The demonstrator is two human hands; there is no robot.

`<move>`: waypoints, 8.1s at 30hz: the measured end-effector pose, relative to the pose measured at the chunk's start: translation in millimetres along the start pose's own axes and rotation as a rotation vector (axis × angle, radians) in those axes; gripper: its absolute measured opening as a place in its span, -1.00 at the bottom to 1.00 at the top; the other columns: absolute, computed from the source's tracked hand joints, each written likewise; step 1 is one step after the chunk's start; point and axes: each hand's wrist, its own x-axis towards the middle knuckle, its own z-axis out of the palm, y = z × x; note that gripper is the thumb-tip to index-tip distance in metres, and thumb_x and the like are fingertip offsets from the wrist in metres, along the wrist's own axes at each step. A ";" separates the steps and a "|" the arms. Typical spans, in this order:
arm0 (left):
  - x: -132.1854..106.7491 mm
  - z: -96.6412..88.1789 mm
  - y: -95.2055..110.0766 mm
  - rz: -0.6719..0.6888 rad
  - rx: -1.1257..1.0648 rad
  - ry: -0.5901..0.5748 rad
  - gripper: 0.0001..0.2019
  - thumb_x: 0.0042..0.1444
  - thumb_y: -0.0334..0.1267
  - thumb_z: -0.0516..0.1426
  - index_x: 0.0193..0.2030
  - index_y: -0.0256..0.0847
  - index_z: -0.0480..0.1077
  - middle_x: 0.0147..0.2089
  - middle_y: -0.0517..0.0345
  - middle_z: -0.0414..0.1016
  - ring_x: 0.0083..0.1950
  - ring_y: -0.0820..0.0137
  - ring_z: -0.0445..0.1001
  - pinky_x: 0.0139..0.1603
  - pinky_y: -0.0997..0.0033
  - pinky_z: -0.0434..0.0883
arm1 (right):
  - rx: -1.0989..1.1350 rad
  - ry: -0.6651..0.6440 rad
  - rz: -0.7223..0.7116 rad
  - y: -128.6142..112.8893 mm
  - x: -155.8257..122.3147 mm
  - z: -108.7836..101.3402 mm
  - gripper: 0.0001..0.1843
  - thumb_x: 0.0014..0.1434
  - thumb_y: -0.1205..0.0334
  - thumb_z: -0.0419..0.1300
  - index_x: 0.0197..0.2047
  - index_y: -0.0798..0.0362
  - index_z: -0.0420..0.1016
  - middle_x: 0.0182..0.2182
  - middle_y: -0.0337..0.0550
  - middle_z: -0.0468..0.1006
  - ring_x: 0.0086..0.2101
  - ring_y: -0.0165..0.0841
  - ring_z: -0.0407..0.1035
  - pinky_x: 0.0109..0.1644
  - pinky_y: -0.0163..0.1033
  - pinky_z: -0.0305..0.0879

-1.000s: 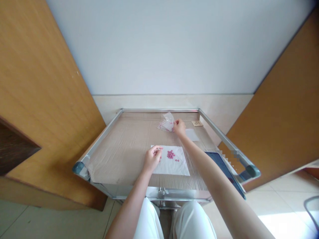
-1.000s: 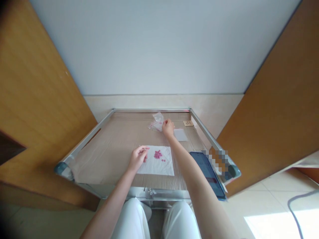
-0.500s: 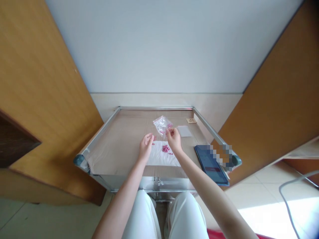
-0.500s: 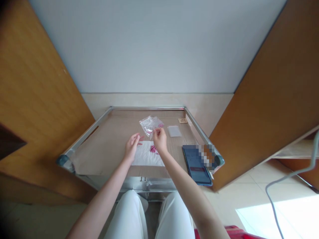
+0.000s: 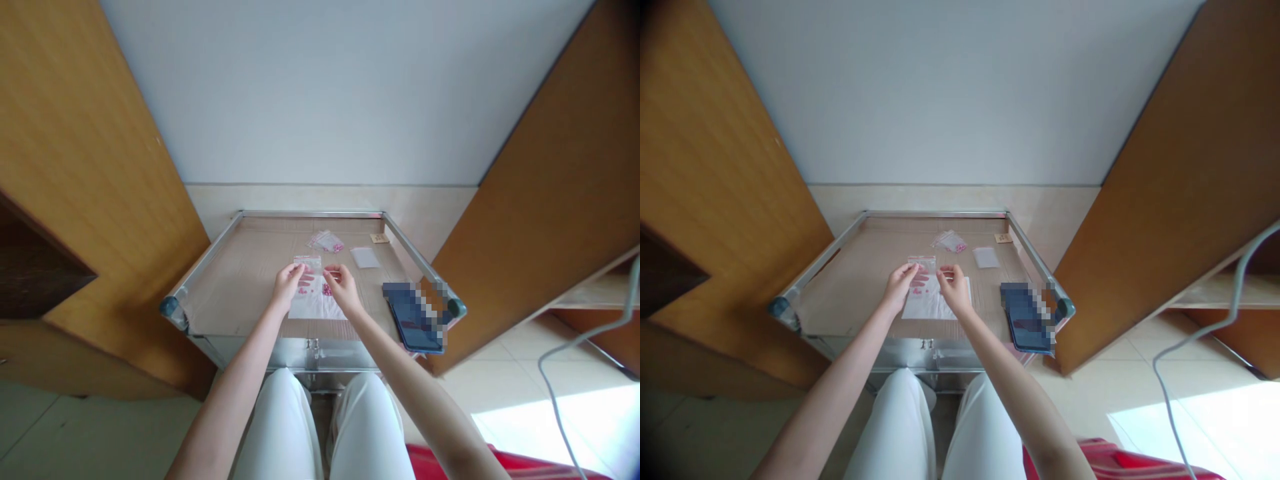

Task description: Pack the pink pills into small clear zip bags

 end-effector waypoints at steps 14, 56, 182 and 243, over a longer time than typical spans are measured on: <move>-6.2 -16.0 23.7 -0.104 0.284 -0.426 -0.67 -0.09 -0.02 0.10 -0.38 -0.30 0.28 -0.49 0.15 0.39 -0.62 0.55 0.32 -0.74 0.60 0.28 | 0.215 -0.573 0.346 -33.3 24.4 -27.8 -0.79 -0.09 0.19 0.19 -0.43 0.19 0.37 -0.53 -0.14 0.45 -0.57 -0.45 0.37 -0.54 -0.38 0.27; -33.0 -3.3 28.4 0.426 1.064 -0.289 -0.33 -0.29 -0.04 0.22 0.03 -0.10 0.15 -0.07 0.11 0.35 -0.09 0.27 0.33 -0.15 0.38 0.26 | -0.112 -0.657 0.159 -34.8 14.5 -23.8 -0.63 -0.10 0.27 0.12 -0.17 0.14 0.47 -0.73 -0.34 0.26 -0.69 -0.60 0.01 -0.61 -0.43 0.00; 51.7 82.6 53.1 0.122 2.026 -0.995 -0.46 -0.55 0.06 0.24 -0.37 -0.24 0.47 -0.25 -0.11 0.48 -0.23 0.10 0.42 -0.24 0.24 0.33 | -0.224 -0.093 -0.021 47.3 8.0 -6.5 -0.44 0.18 0.10 -0.35 -0.30 0.09 0.45 -0.34 -0.10 0.49 -0.28 -0.35 0.31 -0.18 -0.29 0.16; 59.1 44.0 68.9 0.022 1.931 -1.021 -0.43 -0.40 -0.11 0.18 -0.13 -0.19 0.32 -0.09 -0.06 0.38 -0.14 0.16 0.36 -0.22 0.31 0.30 | -0.209 0.001 -0.054 50.1 5.2 -6.7 -0.88 -0.14 0.34 0.07 -0.41 0.08 0.26 -0.49 -0.24 0.35 -0.50 -0.45 0.24 -0.40 -0.35 0.19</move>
